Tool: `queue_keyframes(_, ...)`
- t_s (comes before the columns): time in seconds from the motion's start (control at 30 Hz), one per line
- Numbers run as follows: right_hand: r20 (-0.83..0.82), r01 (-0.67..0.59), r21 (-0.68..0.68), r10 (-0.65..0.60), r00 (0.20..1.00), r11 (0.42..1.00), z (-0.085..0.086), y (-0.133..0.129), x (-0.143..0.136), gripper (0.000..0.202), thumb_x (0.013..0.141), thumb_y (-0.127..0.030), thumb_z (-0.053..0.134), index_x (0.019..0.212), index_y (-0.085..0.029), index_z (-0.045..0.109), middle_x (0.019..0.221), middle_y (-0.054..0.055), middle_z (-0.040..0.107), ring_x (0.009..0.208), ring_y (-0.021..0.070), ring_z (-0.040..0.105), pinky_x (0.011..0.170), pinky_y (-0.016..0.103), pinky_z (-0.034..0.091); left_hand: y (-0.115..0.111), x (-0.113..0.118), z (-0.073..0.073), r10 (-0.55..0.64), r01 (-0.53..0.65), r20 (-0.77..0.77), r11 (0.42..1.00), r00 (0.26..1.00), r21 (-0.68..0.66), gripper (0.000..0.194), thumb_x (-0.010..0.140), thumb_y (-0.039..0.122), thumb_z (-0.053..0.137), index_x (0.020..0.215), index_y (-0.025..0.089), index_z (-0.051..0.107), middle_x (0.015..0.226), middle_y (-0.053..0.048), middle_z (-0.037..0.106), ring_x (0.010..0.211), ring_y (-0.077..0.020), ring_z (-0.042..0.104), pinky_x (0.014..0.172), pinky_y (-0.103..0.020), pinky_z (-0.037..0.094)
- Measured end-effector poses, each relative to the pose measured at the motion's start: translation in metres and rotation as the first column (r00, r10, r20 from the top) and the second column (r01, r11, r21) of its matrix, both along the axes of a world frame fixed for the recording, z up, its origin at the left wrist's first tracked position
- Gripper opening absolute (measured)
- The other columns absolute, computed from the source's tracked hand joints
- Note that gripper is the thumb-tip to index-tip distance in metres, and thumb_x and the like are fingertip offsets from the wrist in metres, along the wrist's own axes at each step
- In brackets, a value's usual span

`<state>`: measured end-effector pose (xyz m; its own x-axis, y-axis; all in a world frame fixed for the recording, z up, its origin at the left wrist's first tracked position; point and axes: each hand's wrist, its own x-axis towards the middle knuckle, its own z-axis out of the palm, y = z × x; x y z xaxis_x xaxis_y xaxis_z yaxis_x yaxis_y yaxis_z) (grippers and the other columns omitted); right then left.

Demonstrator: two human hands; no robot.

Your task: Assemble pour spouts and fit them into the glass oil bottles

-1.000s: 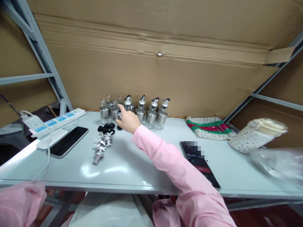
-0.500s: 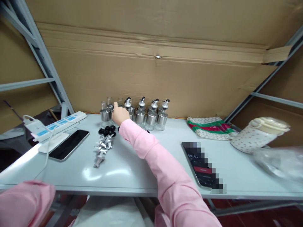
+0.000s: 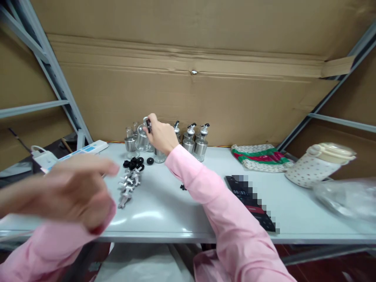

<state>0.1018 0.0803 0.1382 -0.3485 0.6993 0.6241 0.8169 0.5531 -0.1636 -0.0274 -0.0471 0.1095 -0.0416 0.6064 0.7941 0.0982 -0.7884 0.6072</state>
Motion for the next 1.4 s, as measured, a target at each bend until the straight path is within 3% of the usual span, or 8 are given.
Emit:
queue_keyframes(0.17,-0.161,-0.194,0.064,0.202,0.966,0.979,-0.016,-0.039,0.048,0.024,0.086,-0.041,0.044,0.097,-0.021,0.045,0.076,0.003,0.06,0.056,0.0136,0.052,0.057,0.024,0.036,0.043,0.015,0.0,0.095,-0.09,-0.052,0.992,0.994,0.094,0.067,0.065,0.023,0.072,0.121,0.025,0.035,0.124,-0.008,0.044,0.118,-0.0226,0.043,0.095,-0.037,0.04)
queue_keyframes(0.33,-0.012,-0.372,-0.064,0.372,0.928,0.926,-0.043,-0.066,0.063,0.016,0.085,-0.034,0.044,0.093,-0.021,0.047,0.071,0.002,0.06,0.05,0.0122,0.05,0.051,0.023,0.032,0.051,0.021,-0.026,-0.316,0.262,-0.175,0.925,0.932,-0.276,0.062,0.069,0.025,0.069,0.122,0.024,0.035,0.122,-0.009,0.049,0.114,-0.0216,0.048,0.096,-0.034,0.039)
queue_keyframes(0.43,0.014,-0.42,-0.09,0.423,0.906,0.903,-0.052,-0.068,0.062,0.014,0.083,-0.027,0.043,0.095,-0.02,0.047,0.077,0.004,0.064,0.054,0.0136,0.055,0.051,0.023,0.034,0.056,0.024,-0.039,-0.425,0.344,-0.194,0.873,0.884,-0.345,0.055,0.07,0.026,0.067,0.118,0.023,0.04,0.11,-0.007,0.056,0.099,-0.0187,0.055,0.087,-0.03,0.044)
queue_keyframes(0.63,-0.111,-0.48,0.103,0.49,0.865,0.871,-0.067,-0.055,0.06,0.024,0.08,-0.023,0.051,0.103,-0.021,0.047,0.083,0.002,0.066,0.055,0.0111,0.057,0.053,0.022,0.041,0.064,0.031,-0.06,-0.321,0.257,-0.189,0.919,0.928,-0.299,0.044,0.075,0.033,0.062,0.111,0.02,0.042,0.095,-0.003,0.06,0.083,-0.0156,0.06,0.077,-0.028,0.047)
queue_keyframes(0.8,-0.369,-0.439,0.299,0.527,0.766,0.847,-0.068,-0.052,0.061,0.013,0.081,-0.03,0.057,0.074,-0.02,0.051,0.061,-0.003,0.058,0.046,0.0074,0.049,0.045,0.02,0.037,0.061,0.032,-0.07,-0.276,0.216,-0.261,0.947,0.925,-0.236,0.068,0.066,0.028,0.071,0.122,0.022,0.033,0.096,-0.004,0.062,0.082,-0.0158,0.061,0.078,-0.029,0.047)
queue_keyframes(0.93,-0.725,-0.483,0.262,0.501,0.473,0.835,-0.059,-0.056,0.053,0.015,0.087,-0.034,0.047,0.08,-0.023,0.04,0.064,-0.005,0.055,0.042,0.0064,0.046,0.041,0.02,0.035,0.058,0.032,-0.071,-0.314,0.239,-0.293,0.934,0.903,-0.264,0.074,0.064,0.026,0.072,0.125,0.021,0.031,0.094,-0.004,0.063,0.08,-0.0156,0.062,0.076,-0.028,0.048)
queue_keyframes(1.07,-0.816,-0.63,0.252,0.511,0.27,0.735,-0.051,-0.061,0.04,0.014,0.087,-0.031,0.046,0.088,-0.025,0.033,0.08,-0.003,0.057,0.061,0.0096,0.057,0.059,0.027,0.048,0.057,0.035,-0.072,-0.329,0.239,-0.337,0.929,0.882,-0.283,0.046,0.063,0.029,0.07,0.102,0.016,0.051,0.089,-0.005,0.063,0.078,-0.017,0.061,0.074,-0.029,0.048)
queue_keyframes(1.4,-0.882,-0.795,0.047,0.398,0.251,0.605,-0.052,-0.064,0.035,0.013,0.092,-0.034,0.036,0.099,-0.024,0.039,0.08,-0.001,0.061,0.073,0.0128,0.062,0.07,0.031,0.049,0.057,0.038,-0.075,-0.318,0.206,-0.343,0.923,0.884,-0.325,0.034,0.062,0.031,0.067,0.088,0.012,0.057,0.081,-0.005,0.061,0.072,-0.0167,0.058,0.069,-0.029,0.048)
